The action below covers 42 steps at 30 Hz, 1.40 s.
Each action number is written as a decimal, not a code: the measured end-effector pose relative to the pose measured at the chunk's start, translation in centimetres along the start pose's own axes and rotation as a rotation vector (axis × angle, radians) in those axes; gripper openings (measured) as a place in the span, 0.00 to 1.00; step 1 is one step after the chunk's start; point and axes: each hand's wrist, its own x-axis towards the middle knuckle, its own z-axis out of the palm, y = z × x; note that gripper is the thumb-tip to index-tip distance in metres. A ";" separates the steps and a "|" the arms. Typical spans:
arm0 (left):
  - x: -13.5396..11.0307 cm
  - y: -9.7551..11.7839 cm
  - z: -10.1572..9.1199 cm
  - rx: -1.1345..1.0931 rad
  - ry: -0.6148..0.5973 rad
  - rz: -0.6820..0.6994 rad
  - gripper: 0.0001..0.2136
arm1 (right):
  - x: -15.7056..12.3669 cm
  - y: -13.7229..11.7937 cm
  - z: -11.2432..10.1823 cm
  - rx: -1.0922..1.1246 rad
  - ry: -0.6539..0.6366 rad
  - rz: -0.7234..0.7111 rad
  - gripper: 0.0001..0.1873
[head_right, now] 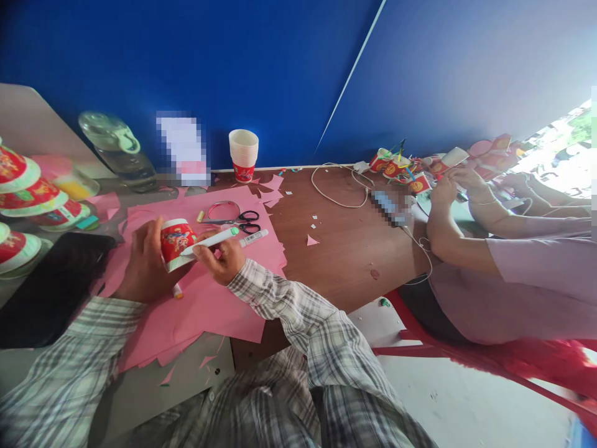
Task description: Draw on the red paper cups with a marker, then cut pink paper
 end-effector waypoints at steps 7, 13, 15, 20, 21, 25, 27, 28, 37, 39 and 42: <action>0.0 0.1 -0.2 -0.013 -0.012 -0.003 0.41 | 0.0 0.0 0.1 -0.024 -0.019 0.005 0.10; 0.0 0.1 -0.1 -0.004 -0.020 -0.015 0.41 | 0.1 -0.4 -0.3 0.027 -0.035 0.014 0.10; 0.0 0.0 0.0 -0.002 -0.012 -0.017 0.41 | 0.1 -0.5 -0.3 0.058 -0.032 0.026 0.10; -0.1 -0.2 0.1 -0.014 -0.016 0.001 0.42 | 0.1 -0.5 -0.2 0.053 -0.020 0.048 0.10; -0.1 -0.2 0.1 -0.013 -0.016 0.002 0.42 | 0.1 -0.5 -0.2 0.048 -0.023 0.044 0.11; -0.1 -0.2 0.0 -0.012 -0.004 0.006 0.41 | 0.1 -0.3 -0.1 0.002 -0.044 0.026 0.12; 0.0 -0.1 -0.1 -0.018 -0.010 0.001 0.41 | 0.1 -0.3 -0.1 -0.014 -0.060 0.030 0.13; 0.0 -0.1 -0.1 -0.020 -0.014 -0.004 0.41 | 0.1 -0.2 0.0 -0.016 -0.063 0.034 0.13; 0.0 -0.2 0.0 -0.022 -0.014 0.001 0.41 | 0.0 0.2 0.1 -0.041 -0.025 0.010 0.10; -0.1 -0.2 0.0 -0.013 -0.016 0.007 0.41 | 0.0 0.1 0.1 -0.051 -0.028 -0.001 0.10; -0.1 -0.2 0.1 0.004 -0.012 0.009 0.41 | 0.1 -0.1 -0.1 -0.048 -0.056 0.001 0.10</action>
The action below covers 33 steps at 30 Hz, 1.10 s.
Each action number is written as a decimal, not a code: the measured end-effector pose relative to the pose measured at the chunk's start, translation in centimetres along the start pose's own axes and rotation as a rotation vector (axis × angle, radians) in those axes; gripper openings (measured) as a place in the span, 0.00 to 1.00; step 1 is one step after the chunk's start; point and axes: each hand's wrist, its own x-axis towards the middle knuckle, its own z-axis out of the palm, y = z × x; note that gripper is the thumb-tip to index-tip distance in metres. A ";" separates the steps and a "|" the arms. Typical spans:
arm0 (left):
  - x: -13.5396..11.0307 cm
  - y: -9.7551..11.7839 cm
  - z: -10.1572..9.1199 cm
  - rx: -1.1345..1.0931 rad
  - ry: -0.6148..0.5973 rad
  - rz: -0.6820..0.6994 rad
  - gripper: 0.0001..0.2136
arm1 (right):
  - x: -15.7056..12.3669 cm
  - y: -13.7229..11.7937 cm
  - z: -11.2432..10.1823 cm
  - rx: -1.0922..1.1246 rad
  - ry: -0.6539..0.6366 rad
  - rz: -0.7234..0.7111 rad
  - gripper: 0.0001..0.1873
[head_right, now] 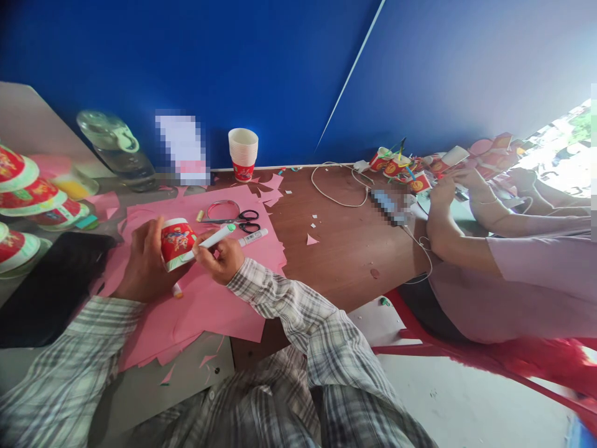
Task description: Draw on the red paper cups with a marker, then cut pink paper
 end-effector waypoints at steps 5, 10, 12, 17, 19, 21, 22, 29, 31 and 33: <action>0.0 0.0 0.1 -0.021 0.017 0.012 0.41 | 0.1 -0.4 -0.1 0.053 0.014 0.036 0.10; 0.0 0.1 -0.1 -0.030 -0.004 0.000 0.42 | 0.1 -0.1 0.1 0.183 0.048 0.110 0.10; 0.1 0.1 -0.1 -0.030 -0.004 0.000 0.42 | 0.1 0.0 0.1 0.197 0.058 0.127 0.10; 0.1 0.3 -0.1 -0.022 -0.008 -0.009 0.42 | 0.1 0.0 0.2 0.156 0.089 0.113 0.09; 0.2 0.3 -0.1 -0.021 -0.005 -0.007 0.42 | 0.2 -0.1 0.1 0.138 0.078 0.096 0.09; 0.1 0.3 -0.1 -0.025 0.005 -0.004 0.41 | 0.2 -0.2 0.0 0.125 0.056 0.079 0.09; 0.1 0.3 -0.1 -0.028 0.008 -0.003 0.41 | 0.1 -0.2 0.0 0.123 0.043 0.071 0.09; 0.1 0.2 -0.1 -0.019 -0.001 -0.004 0.41 | 0.1 0.0 0.0 0.204 0.045 0.087 0.08; 0.2 0.3 -0.2 -0.019 -0.010 -0.013 0.41 | 0.2 0.3 0.1 0.249 0.112 0.137 0.08; 0.2 0.4 -0.3 -0.022 -0.016 -0.014 0.42 | 0.3 0.6 0.2 0.282 0.166 0.174 0.07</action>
